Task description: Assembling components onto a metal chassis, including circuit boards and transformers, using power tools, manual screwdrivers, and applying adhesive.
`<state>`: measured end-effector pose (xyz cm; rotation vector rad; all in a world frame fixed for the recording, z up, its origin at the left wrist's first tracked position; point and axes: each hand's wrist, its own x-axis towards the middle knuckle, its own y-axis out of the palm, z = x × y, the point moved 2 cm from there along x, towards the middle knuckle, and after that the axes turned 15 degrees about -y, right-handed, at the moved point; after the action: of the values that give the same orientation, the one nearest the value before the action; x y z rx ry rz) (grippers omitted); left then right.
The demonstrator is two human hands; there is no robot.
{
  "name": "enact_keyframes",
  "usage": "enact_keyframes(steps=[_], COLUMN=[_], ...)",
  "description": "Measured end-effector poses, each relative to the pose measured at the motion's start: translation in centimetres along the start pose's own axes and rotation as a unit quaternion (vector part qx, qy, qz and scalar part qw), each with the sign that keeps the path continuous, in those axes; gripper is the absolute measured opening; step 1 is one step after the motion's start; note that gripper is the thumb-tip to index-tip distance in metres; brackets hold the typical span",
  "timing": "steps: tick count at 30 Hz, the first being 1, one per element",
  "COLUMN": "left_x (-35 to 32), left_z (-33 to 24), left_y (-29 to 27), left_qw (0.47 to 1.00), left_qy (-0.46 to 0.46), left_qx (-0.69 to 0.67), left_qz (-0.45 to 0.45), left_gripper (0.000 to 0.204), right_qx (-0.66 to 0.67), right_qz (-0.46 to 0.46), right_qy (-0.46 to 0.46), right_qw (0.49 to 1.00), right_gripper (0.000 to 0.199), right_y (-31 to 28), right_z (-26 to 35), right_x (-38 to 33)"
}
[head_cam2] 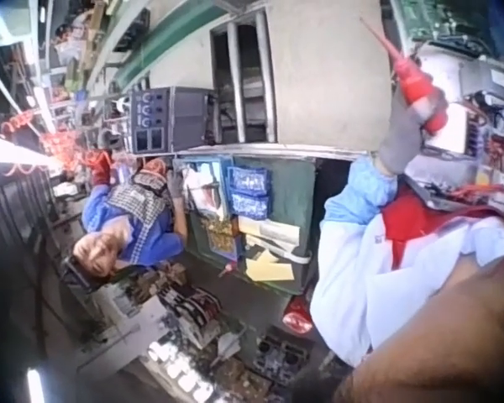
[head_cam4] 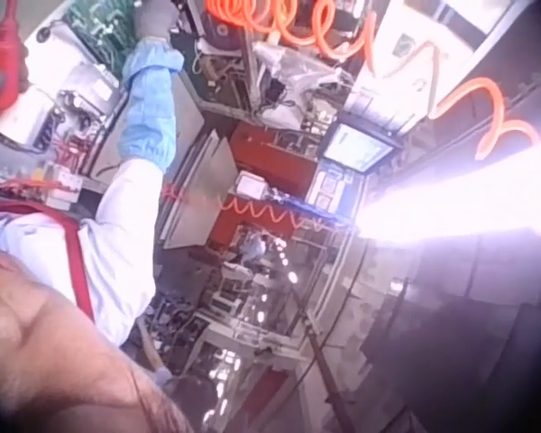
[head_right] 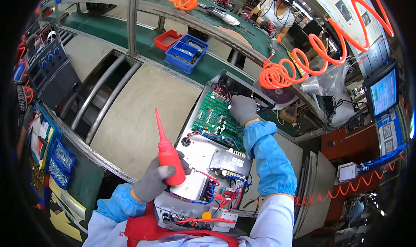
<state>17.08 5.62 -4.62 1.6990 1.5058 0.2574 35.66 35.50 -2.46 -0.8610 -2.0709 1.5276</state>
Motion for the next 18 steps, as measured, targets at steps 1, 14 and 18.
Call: enact_keyframes(steps=[1,14,18], left_x=[0.1,0.6,0.4], left_z=[0.1,-0.4,-0.2], left_y=[-0.1,-0.3,-0.1], left_qw=[1.000,1.000,1.000], left_qy=[0.006,-0.010,0.002], left_qx=[0.006,0.002,0.016], left_qz=[-0.001,0.008,-0.001], left_gripper=[0.072,0.070,0.069], right_qx=[-0.005,0.002,-0.010], right_qz=[0.026,-0.145,-0.054], right_qy=[-0.008,-0.022,-0.047], right_qw=[1.000,0.989,0.997], right_gripper=[0.016,0.009,0.011], right_y=[-0.3,0.4,0.0], right_z=[0.0,-2.5,-2.6], right_x=[0.2,-0.8,-2.5])
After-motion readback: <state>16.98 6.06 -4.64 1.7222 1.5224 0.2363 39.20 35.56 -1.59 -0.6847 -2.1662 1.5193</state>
